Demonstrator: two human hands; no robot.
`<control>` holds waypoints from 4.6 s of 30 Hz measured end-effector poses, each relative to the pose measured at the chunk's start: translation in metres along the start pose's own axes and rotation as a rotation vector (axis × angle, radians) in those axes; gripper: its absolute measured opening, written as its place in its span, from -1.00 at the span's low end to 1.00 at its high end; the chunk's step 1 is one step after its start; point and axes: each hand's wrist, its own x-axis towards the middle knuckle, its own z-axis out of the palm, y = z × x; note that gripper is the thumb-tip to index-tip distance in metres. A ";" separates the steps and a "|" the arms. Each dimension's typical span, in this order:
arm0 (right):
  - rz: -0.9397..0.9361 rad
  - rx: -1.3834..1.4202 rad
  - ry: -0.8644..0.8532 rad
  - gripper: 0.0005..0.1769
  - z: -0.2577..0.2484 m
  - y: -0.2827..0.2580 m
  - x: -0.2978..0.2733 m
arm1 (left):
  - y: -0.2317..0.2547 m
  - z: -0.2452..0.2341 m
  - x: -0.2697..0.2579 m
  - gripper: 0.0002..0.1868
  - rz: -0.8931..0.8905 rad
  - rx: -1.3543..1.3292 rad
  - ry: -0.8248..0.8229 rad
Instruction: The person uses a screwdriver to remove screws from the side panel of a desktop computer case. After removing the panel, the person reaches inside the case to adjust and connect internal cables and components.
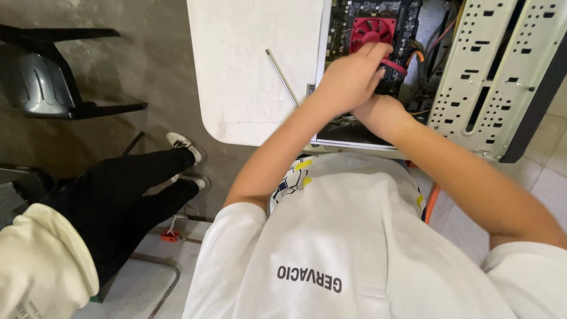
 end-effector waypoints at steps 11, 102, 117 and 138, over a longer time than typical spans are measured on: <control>-0.047 0.695 -0.060 -0.84 -0.038 0.023 0.011 | -0.011 -0.015 -0.106 -0.74 0.081 -0.043 0.762; 0.054 0.823 -0.058 -0.70 -0.123 -0.014 0.058 | -0.013 0.001 -0.119 -0.81 -0.077 -0.346 0.789; -0.120 0.482 0.094 -0.86 -0.045 0.013 0.012 | -0.013 0.002 -0.117 -0.81 -0.066 -0.420 0.757; -0.241 0.187 0.386 -0.76 -0.033 -0.006 0.021 | -0.014 0.002 -0.118 -0.83 -0.051 -0.406 0.782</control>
